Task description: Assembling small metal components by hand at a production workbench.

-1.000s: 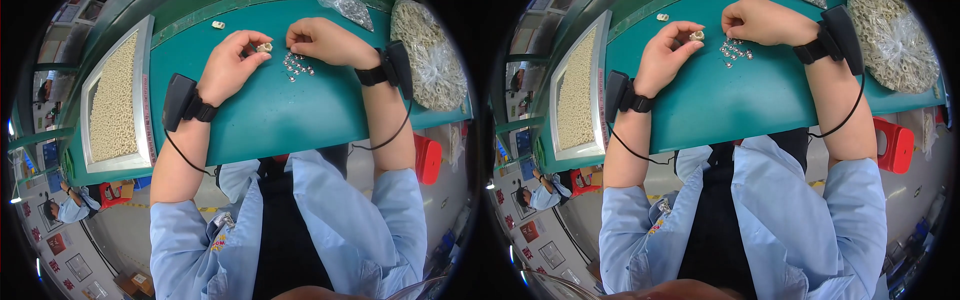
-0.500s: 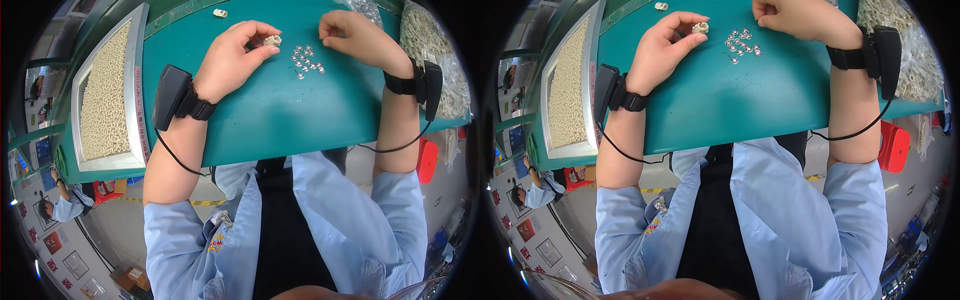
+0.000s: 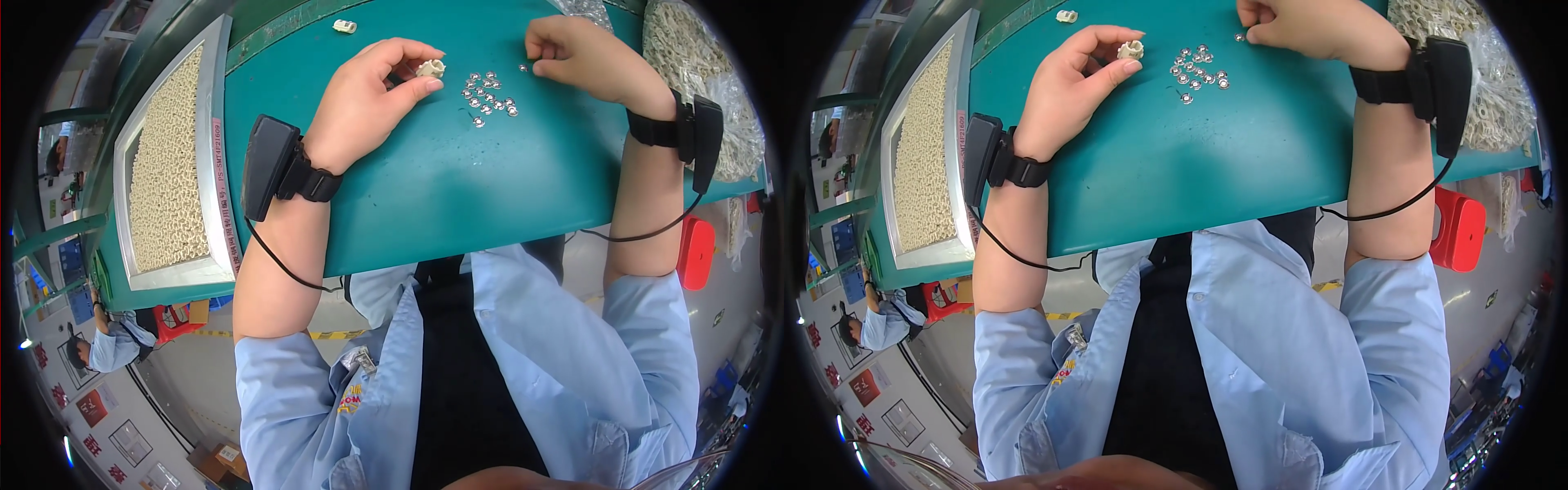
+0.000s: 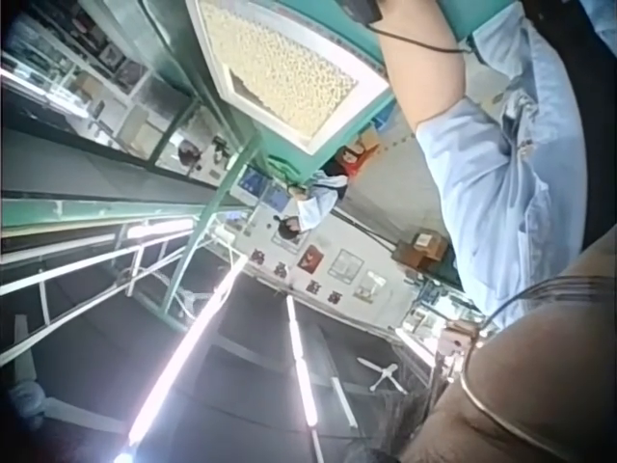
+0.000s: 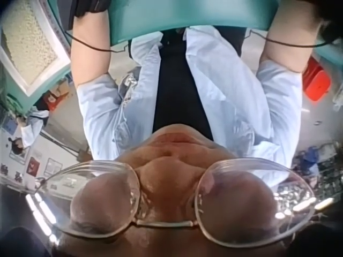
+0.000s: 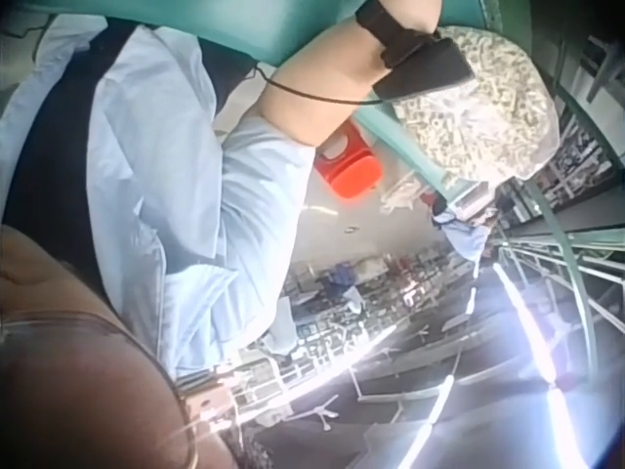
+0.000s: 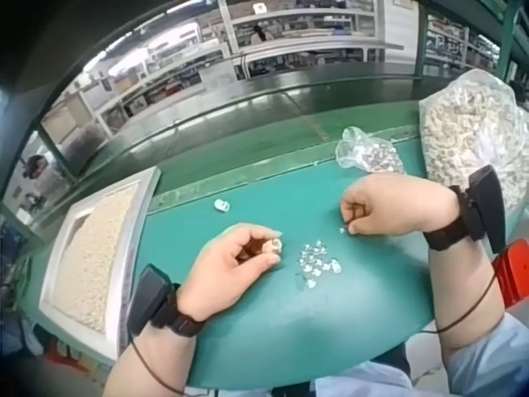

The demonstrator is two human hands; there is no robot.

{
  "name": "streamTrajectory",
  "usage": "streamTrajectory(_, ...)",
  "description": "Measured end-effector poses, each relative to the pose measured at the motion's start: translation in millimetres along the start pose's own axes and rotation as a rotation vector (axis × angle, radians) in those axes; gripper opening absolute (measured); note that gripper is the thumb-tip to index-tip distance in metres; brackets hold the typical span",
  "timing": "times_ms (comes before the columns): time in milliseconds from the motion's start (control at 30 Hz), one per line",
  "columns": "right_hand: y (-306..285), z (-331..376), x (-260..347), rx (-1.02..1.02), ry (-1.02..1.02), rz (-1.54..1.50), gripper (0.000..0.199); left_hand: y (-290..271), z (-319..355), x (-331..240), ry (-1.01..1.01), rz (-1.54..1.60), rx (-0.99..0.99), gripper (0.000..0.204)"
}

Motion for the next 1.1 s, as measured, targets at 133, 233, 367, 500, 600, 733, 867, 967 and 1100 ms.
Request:
streamTrajectory(133,10,-7,9,-0.008,-0.019,0.07,0.01,-2,3,0,-0.015,-0.012,-0.007,0.027)
streamTrajectory(233,9,-6,12,-0.029,0.014,0.144,0.011,-1,2,-2,-0.013,-0.022,-0.005,0.027)
streamTrajectory(367,5,-4,16,-0.084,0.044,0.227,0.012,0,2,-2,0.0,-0.029,0.005,0.027)
streamTrajectory(500,2,-4,17,-0.133,0.066,0.264,0.012,-1,2,-2,0.003,-0.021,0.001,0.027)
streamTrajectory(600,1,-5,16,-0.155,0.055,0.272,0.011,-1,2,-3,0.001,-0.037,0.005,0.027)
streamTrajectory(733,5,-8,11,-0.088,0.096,0.256,0.01,0,3,-2,-0.007,-0.03,0.012,0.027)
streamTrajectory(867,8,-8,17,-0.101,0.011,0.321,0.009,0,2,-1,-0.011,-0.021,0.011,0.027)
streamTrajectory(967,13,-10,27,-0.03,-0.081,0.043,0.008,0,2,-1,-0.007,-0.025,0.015,0.027)
streamTrajectory(1100,12,-7,50,-0.134,-0.249,0.059,0.008,1,2,-1,-0.01,-0.021,0.021,0.027)
Point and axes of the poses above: each hand's wrist, its own z-axis away from the middle knuckle, its own y-axis out of the palm, x = y × z, the point moved 9 cm from there along -z, towards the middle knuckle, and after that the axes turned 7 degrees about x, right-handed, at the moved point
